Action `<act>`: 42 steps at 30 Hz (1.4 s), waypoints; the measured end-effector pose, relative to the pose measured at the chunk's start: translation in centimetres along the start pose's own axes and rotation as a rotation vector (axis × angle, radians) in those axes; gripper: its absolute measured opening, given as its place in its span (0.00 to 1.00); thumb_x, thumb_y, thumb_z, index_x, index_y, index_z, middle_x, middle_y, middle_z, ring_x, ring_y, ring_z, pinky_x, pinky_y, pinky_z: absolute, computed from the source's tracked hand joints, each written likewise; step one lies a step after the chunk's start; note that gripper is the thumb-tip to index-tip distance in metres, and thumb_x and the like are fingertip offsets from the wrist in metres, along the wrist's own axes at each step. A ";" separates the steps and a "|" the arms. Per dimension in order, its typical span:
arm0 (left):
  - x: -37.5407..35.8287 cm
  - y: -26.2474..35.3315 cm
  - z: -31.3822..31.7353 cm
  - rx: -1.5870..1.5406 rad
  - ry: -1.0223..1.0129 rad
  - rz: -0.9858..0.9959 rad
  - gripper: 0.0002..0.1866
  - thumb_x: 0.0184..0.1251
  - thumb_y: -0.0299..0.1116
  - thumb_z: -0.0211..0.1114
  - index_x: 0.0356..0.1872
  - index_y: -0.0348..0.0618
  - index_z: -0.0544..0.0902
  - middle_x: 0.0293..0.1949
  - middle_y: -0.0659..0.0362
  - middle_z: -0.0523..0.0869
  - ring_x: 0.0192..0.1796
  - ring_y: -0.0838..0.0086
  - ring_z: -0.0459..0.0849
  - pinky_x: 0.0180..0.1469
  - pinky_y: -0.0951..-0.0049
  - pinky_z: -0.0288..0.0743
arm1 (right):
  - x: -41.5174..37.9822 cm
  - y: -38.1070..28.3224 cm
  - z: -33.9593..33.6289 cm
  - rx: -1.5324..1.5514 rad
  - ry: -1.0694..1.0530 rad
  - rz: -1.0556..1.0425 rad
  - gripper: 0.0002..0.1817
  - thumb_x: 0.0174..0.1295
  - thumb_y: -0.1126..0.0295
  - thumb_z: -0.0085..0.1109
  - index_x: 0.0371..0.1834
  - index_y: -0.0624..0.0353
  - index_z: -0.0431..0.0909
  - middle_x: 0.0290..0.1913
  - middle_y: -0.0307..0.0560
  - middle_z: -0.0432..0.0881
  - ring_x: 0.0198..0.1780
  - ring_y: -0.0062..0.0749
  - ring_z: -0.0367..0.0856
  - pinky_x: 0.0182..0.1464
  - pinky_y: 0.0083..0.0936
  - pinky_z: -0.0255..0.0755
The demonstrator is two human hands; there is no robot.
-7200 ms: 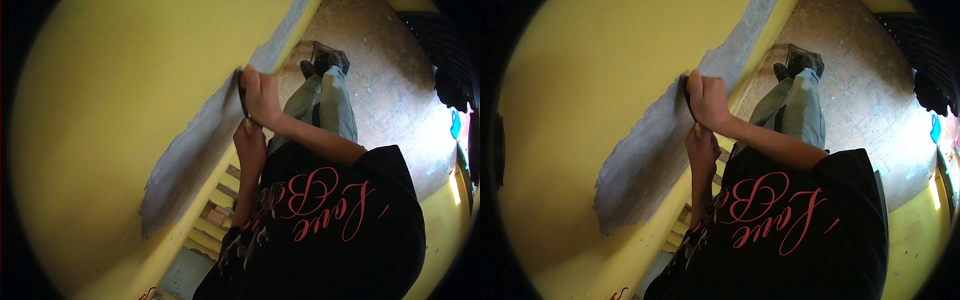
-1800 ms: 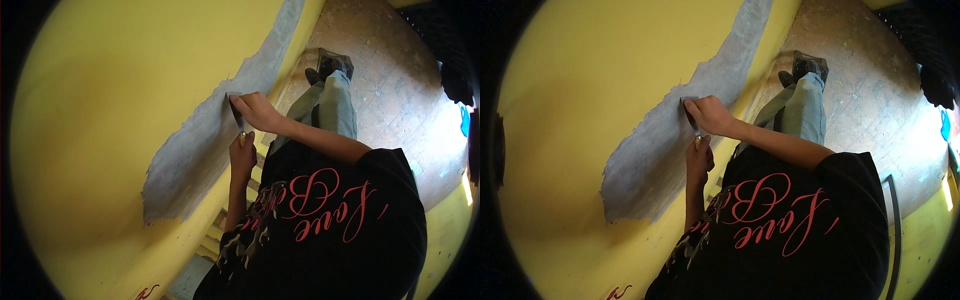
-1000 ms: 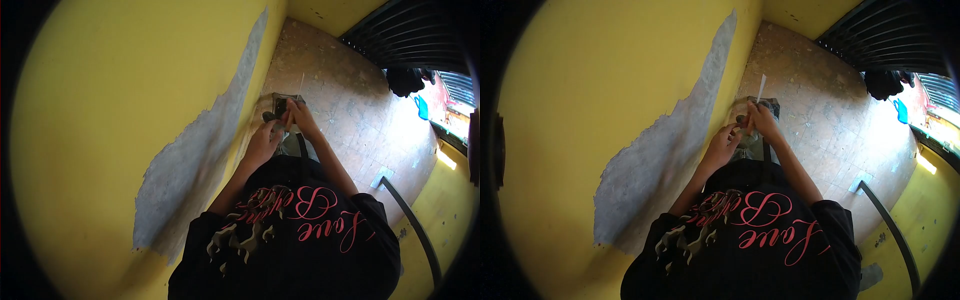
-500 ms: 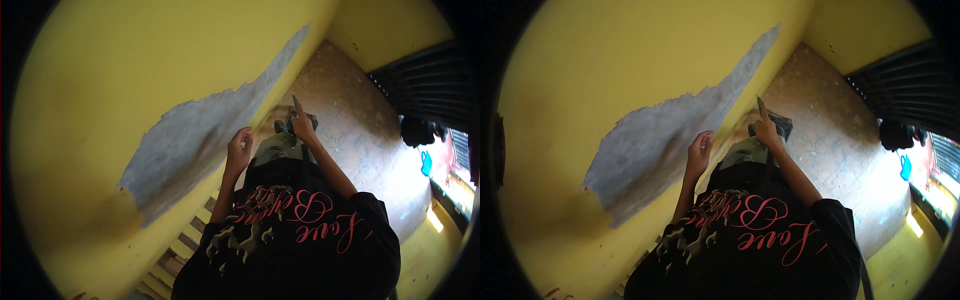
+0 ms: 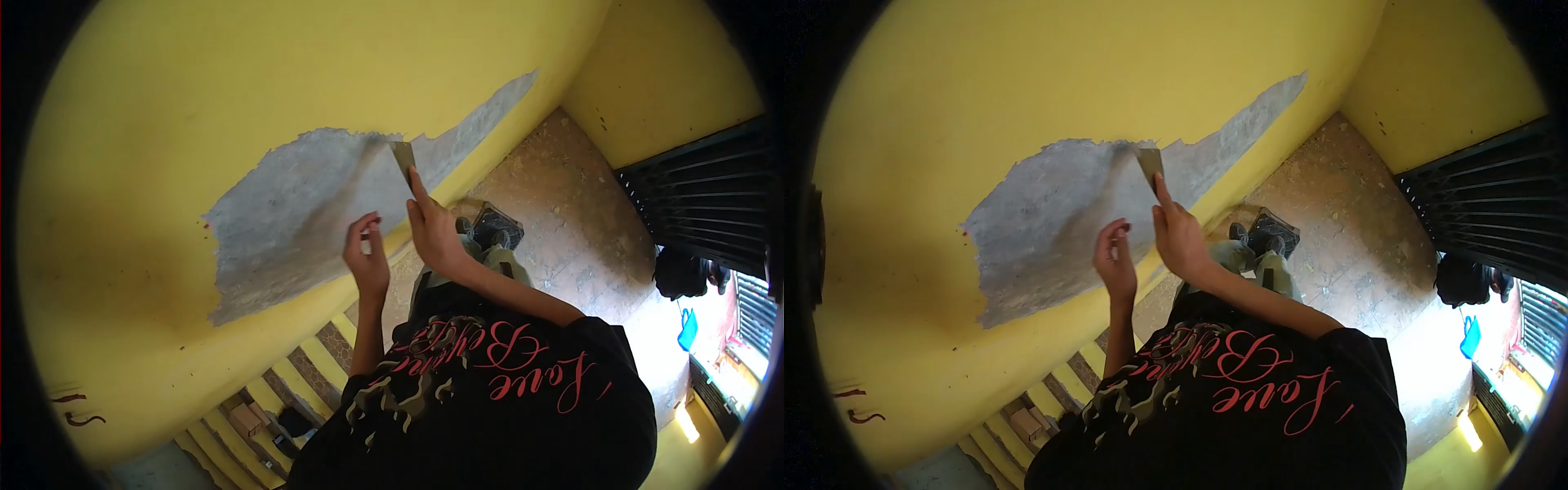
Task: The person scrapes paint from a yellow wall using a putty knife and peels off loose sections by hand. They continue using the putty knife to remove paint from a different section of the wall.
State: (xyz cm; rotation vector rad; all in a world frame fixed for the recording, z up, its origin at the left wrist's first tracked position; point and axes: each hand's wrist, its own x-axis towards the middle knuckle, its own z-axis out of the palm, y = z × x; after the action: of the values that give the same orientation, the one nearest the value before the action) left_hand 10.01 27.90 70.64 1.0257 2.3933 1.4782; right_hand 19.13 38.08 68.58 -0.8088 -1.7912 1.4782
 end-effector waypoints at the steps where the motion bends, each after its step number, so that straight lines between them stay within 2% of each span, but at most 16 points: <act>1: 0.1 0.9 -1.1 0.036 0.064 0.057 0.09 0.70 0.25 0.56 0.46 0.36 0.81 0.43 0.53 0.85 0.46 0.70 0.82 0.48 0.72 0.73 | -0.4 -0.8 0.7 0.001 -0.003 0.000 0.31 0.70 0.72 0.44 0.76 0.59 0.49 0.31 0.73 0.77 0.32 0.68 0.77 0.34 0.51 0.69; 3: 0.9 2.5 -3.6 0.091 0.216 0.168 0.08 0.70 0.23 0.55 0.45 0.35 0.80 0.44 0.53 0.84 0.48 0.68 0.82 0.51 0.71 0.72 | -0.6 -2.5 1.9 0.056 0.037 -0.072 0.32 0.69 0.75 0.45 0.76 0.62 0.48 0.35 0.71 0.76 0.34 0.63 0.77 0.38 0.44 0.71; 6: 3.2 5.2 -7.8 0.179 0.433 0.395 0.09 0.69 0.21 0.53 0.46 0.32 0.79 0.44 0.51 0.84 0.50 0.65 0.81 0.55 0.68 0.72 | -0.4 -4.4 3.1 0.045 -0.016 -0.088 0.34 0.69 0.76 0.44 0.76 0.63 0.44 0.38 0.73 0.75 0.36 0.66 0.76 0.41 0.47 0.70; 8: 5.6 6.9 -10.3 0.174 0.552 0.588 0.09 0.69 0.22 0.54 0.46 0.31 0.78 0.53 0.46 0.79 0.57 0.60 0.77 0.60 0.63 0.71 | 0.5 -5.3 4.0 0.068 -0.019 -0.083 0.34 0.69 0.76 0.43 0.76 0.64 0.43 0.37 0.73 0.75 0.35 0.66 0.75 0.42 0.49 0.70; 10: 8.4 8.8 -13.1 0.599 0.716 0.849 0.15 0.73 0.32 0.52 0.55 0.34 0.76 0.63 0.41 0.68 0.67 0.50 0.67 0.66 0.50 0.63 | 1.5 -5.5 5.4 0.093 -0.018 -0.065 0.35 0.69 0.77 0.43 0.76 0.64 0.40 0.35 0.71 0.74 0.33 0.64 0.74 0.40 0.47 0.69; 11: 9.7 8.4 -13.9 0.594 0.723 0.853 0.15 0.73 0.32 0.52 0.55 0.34 0.76 0.63 0.41 0.68 0.67 0.50 0.67 0.66 0.50 0.63 | 1.6 -5.4 5.9 0.090 -0.017 -0.073 0.35 0.69 0.77 0.43 0.76 0.64 0.40 0.35 0.71 0.74 0.33 0.64 0.74 0.40 0.47 0.69; 13: 12.1 7.5 -15.2 0.907 0.895 0.865 0.24 0.76 0.43 0.46 0.64 0.39 0.71 0.70 0.38 0.56 0.74 0.43 0.52 0.70 0.39 0.47 | 1.7 -5.5 6.9 0.171 0.034 -0.078 0.35 0.70 0.76 0.42 0.77 0.64 0.38 0.32 0.66 0.73 0.30 0.56 0.73 0.37 0.42 0.69; 14: 12.7 6.9 -15.7 0.902 0.900 0.871 0.24 0.76 0.43 0.46 0.64 0.39 0.71 0.70 0.38 0.56 0.74 0.43 0.52 0.70 0.39 0.47 | 1.8 -5.7 7.4 0.171 0.039 -0.085 0.35 0.70 0.76 0.42 0.77 0.64 0.38 0.32 0.66 0.73 0.30 0.56 0.73 0.37 0.42 0.69; 16: 13.2 5.8 -16.6 0.991 0.832 1.017 0.28 0.76 0.48 0.40 0.70 0.43 0.65 0.73 0.37 0.51 0.76 0.40 0.45 0.71 0.35 0.35 | 1.7 -6.1 8.4 0.218 0.094 -0.066 0.35 0.71 0.76 0.41 0.77 0.62 0.34 0.24 0.59 0.71 0.24 0.44 0.70 0.31 0.36 0.68; 22: 12.9 5.6 -17.2 0.997 0.790 0.996 0.29 0.77 0.48 0.39 0.72 0.44 0.63 0.75 0.38 0.47 0.77 0.41 0.41 0.71 0.36 0.35 | 2.5 -7.1 9.6 0.332 0.067 0.086 0.38 0.73 0.74 0.39 0.77 0.58 0.26 0.16 0.50 0.65 0.16 0.33 0.64 0.23 0.30 0.63; 23: 12.8 5.4 -17.1 1.005 0.772 0.987 0.29 0.77 0.48 0.39 0.72 0.44 0.63 0.75 0.38 0.47 0.77 0.41 0.41 0.71 0.36 0.35 | 2.4 -7.9 9.4 0.332 0.063 0.105 0.38 0.73 0.74 0.39 0.77 0.58 0.26 0.16 0.50 0.65 0.16 0.33 0.64 0.23 0.30 0.63; 25: 12.7 5.1 -16.9 0.994 0.817 0.931 0.29 0.76 0.49 0.39 0.72 0.44 0.63 0.75 0.39 0.48 0.77 0.41 0.41 0.72 0.37 0.34 | 2.4 -9.3 9.0 0.437 -0.078 0.195 0.39 0.72 0.75 0.39 0.76 0.60 0.24 0.18 0.57 0.70 0.17 0.45 0.69 0.27 0.33 0.65; 36: 13.4 5.6 -17.2 0.958 0.815 1.019 0.30 0.77 0.50 0.39 0.71 0.41 0.64 0.76 0.44 0.50 0.78 0.46 0.42 0.74 0.45 0.28 | 3.8 -9.1 8.8 0.467 0.034 0.251 0.37 0.73 0.74 0.38 0.76 0.59 0.25 0.16 0.53 0.67 0.17 0.35 0.66 0.25 0.32 0.62; 38: 12.6 5.3 -17.2 0.971 0.816 1.005 0.30 0.77 0.50 0.39 0.71 0.41 0.64 0.76 0.44 0.50 0.78 0.47 0.42 0.74 0.45 0.28 | 4.9 -9.8 7.7 0.601 0.066 0.428 0.38 0.73 0.73 0.39 0.76 0.59 0.25 0.16 0.54 0.67 0.17 0.37 0.67 0.24 0.32 0.62; 39: 12.6 5.3 -17.2 0.965 0.825 0.992 0.30 0.77 0.49 0.39 0.71 0.40 0.64 0.76 0.44 0.51 0.78 0.46 0.42 0.74 0.45 0.28 | 3.7 -8.8 9.1 0.522 0.025 0.286 0.38 0.72 0.73 0.40 0.76 0.59 0.26 0.16 0.54 0.68 0.16 0.40 0.67 0.24 0.34 0.63; 42: 13.3 5.1 -17.2 0.939 0.835 0.996 0.31 0.77 0.50 0.38 0.71 0.39 0.64 0.76 0.44 0.51 0.78 0.46 0.43 0.74 0.45 0.28 | 2.7 -8.7 8.2 0.528 -0.111 0.276 0.38 0.72 0.74 0.40 0.76 0.59 0.26 0.16 0.55 0.68 0.16 0.42 0.68 0.24 0.37 0.64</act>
State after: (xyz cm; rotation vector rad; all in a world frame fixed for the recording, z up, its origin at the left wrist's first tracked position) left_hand -5.41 24.94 86.51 2.4760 3.5815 0.9446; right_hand 10.52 34.18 76.40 -0.7247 -1.2942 2.0891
